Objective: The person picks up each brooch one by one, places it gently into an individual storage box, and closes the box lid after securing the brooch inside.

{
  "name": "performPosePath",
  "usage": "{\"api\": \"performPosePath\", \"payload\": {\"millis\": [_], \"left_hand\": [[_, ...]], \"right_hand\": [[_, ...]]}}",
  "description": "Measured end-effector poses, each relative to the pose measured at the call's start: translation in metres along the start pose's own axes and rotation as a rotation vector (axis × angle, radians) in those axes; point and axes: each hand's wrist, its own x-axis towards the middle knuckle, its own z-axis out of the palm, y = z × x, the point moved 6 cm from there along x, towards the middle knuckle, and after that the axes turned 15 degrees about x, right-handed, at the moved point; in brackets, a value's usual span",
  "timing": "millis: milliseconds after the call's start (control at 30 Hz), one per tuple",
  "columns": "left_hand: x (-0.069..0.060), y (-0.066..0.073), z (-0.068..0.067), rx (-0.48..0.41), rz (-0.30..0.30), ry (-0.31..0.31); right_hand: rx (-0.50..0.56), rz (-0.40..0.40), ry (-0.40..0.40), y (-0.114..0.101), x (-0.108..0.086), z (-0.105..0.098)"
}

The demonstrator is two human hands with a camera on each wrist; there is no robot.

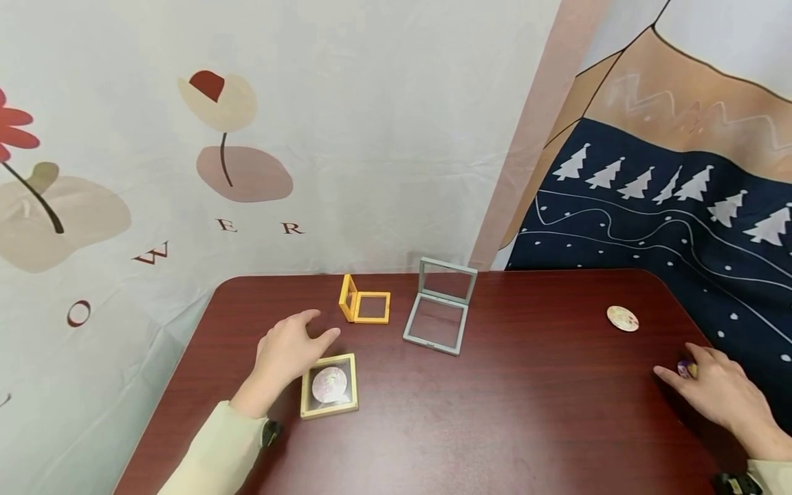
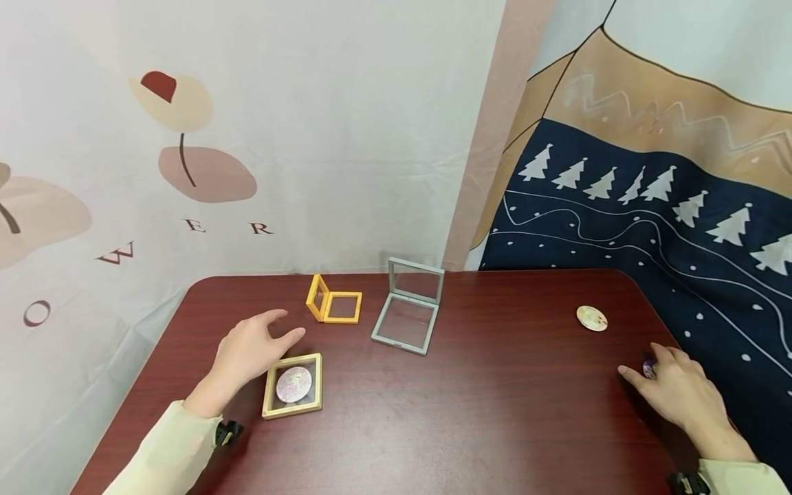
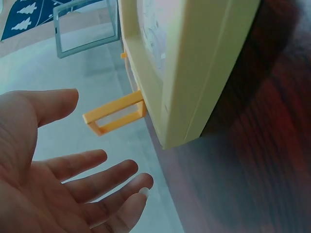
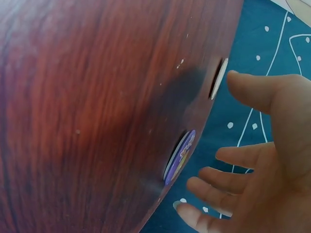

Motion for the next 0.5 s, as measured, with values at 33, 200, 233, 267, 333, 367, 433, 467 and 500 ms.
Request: {"api": "performPosePath", "payload": {"millis": [33, 200, 233, 267, 333, 367, 433, 467, 500], "left_hand": [[0.002, 0.001, 0.000, 0.001, 0.004, 0.000], [0.011, 0.004, 0.003, 0.014, 0.012, -0.018], [0.012, 0.003, 0.003, 0.016, 0.012, -0.023], [0.014, 0.003, 0.003, 0.016, 0.012, -0.028], [0.017, 0.003, 0.004, 0.020, 0.013, -0.036], [0.019, 0.002, 0.004, 0.023, 0.014, -0.039], [0.021, 0.003, 0.003, 0.028, 0.017, -0.044], [0.022, 0.003, 0.003, 0.030, 0.020, -0.045], [0.024, 0.004, 0.003, 0.033, 0.021, -0.047]], "right_hand": [[-0.006, 0.007, -0.003, 0.000, 0.000, 0.000], [-0.032, 0.031, -0.025, 0.005, 0.003, 0.001], [-0.035, 0.031, -0.029, 0.006, 0.003, 0.001], [-0.036, 0.022, -0.030, 0.007, 0.003, 0.002], [-0.032, 0.008, -0.034, 0.011, 0.004, 0.003], [-0.030, -0.001, -0.035, 0.012, 0.004, 0.003], [-0.025, -0.017, -0.039, 0.013, 0.005, 0.003], [-0.022, -0.023, -0.040, 0.013, 0.005, 0.003], [-0.020, -0.021, -0.040, 0.014, 0.005, 0.003]]}}
